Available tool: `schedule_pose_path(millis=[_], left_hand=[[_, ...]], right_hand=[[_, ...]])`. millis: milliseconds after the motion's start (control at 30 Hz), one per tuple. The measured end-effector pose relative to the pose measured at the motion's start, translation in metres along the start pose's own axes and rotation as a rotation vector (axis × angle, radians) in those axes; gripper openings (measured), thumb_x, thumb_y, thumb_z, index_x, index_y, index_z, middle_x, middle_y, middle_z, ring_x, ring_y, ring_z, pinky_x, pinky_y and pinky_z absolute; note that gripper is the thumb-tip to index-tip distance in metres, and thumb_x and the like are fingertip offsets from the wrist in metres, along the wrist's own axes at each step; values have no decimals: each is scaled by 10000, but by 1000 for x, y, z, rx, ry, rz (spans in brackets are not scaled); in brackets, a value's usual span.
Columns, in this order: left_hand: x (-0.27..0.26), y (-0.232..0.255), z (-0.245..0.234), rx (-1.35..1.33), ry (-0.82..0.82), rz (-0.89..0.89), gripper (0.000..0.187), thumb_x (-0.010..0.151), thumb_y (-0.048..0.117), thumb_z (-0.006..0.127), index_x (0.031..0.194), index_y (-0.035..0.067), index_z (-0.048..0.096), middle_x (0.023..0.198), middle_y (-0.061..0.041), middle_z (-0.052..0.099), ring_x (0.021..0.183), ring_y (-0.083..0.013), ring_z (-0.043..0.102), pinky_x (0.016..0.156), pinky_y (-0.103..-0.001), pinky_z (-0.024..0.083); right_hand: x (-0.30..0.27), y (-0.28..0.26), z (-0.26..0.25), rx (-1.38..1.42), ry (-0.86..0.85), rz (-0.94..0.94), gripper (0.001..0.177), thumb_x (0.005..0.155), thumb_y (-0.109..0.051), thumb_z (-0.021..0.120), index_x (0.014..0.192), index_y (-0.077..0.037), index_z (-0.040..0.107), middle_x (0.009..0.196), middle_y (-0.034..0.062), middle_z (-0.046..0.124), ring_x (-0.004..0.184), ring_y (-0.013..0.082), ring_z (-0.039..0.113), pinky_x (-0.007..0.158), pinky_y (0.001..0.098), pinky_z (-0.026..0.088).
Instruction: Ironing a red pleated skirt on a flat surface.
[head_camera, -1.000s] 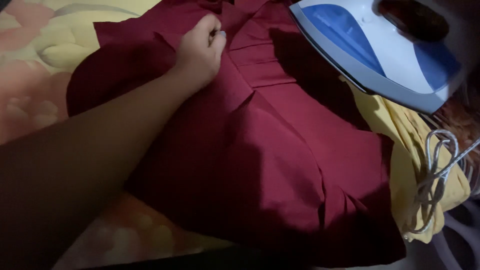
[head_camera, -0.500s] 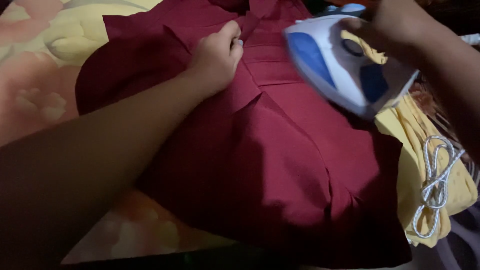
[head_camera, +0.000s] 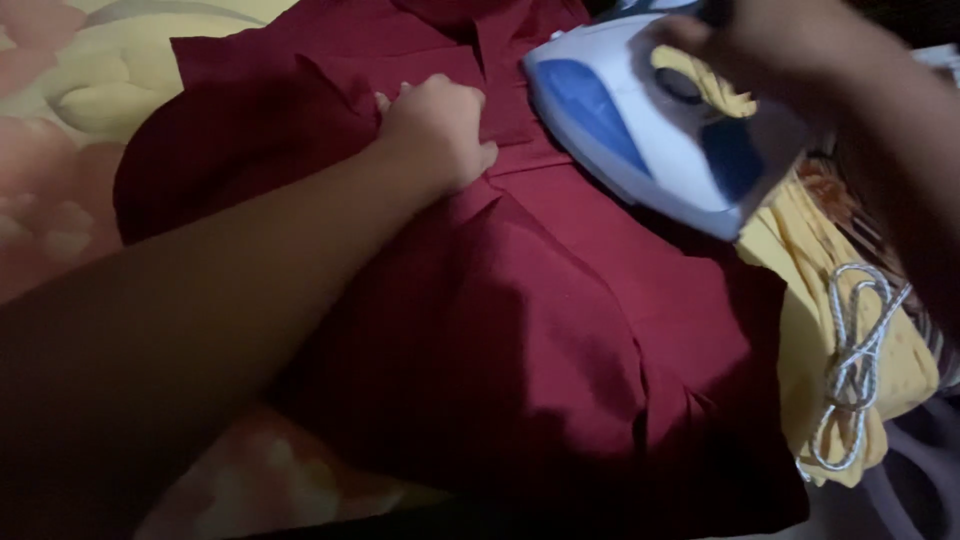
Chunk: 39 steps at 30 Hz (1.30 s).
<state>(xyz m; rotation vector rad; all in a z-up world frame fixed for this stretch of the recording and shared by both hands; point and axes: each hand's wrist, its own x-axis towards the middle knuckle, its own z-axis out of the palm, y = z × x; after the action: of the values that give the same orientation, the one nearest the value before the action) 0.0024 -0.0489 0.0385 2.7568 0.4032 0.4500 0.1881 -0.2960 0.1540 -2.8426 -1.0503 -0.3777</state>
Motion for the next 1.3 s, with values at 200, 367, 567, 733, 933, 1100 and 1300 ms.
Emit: schedule_pose_path(millis=[200,367,567,733,933,1100,1300], left_hand=[[2,-3,5,30,-133,-63,335,1024,338,589,1169,79,742,1349,-272,618,1444,-513,379,1192,-706,180],[4,-4,5,26,-204,-90,361,1035,369,558,1083,83,773,1372,-260,601,1495,-476,302,1222,-684,106],[-6,-6,-2,20,-221,-41,298,1024,335,564,1122,137,764,1430,-265,545,1505,-478,261,1208,-700,87],[-4,-10,0,4,-230,-57,327,1025,372,560,1143,142,761,1459,-238,539,1533,-447,247,1242,-668,73],[-9,-7,-2,25,-234,-51,375,1029,374,507,1267,179,721,1541,-203,474,1545,-456,215,1249,-664,67],[-10,-11,9,101,-187,34,454,1013,412,465,1385,207,622,1623,-167,329,1518,-486,186,1215,-669,83],[-12,-11,7,143,-196,15,486,1011,431,453,1466,293,554,1667,-133,277,1532,-498,171,1226,-679,75]], right_hand=[[-1,-37,10,23,48,13,398,1131,-404,568,1228,-40,698,788,215,687,623,286,651,539,442,502],[35,2,20,29,64,-57,427,1087,-389,666,1238,11,683,851,211,709,675,301,688,578,443,547],[43,20,29,-442,37,-4,608,1115,-538,558,1044,16,799,828,267,720,716,394,701,690,462,564],[53,6,25,-150,14,103,550,1062,-545,634,1142,-8,722,839,238,731,718,387,728,682,504,585],[55,29,26,-288,-82,126,675,1061,-634,599,968,4,800,814,233,756,762,401,738,782,502,570],[52,23,25,-266,-49,132,768,1101,-652,543,915,47,799,815,223,768,761,410,740,793,494,575],[42,13,17,-261,-132,158,669,1004,-642,603,952,-2,791,805,237,770,760,406,752,780,498,587]])
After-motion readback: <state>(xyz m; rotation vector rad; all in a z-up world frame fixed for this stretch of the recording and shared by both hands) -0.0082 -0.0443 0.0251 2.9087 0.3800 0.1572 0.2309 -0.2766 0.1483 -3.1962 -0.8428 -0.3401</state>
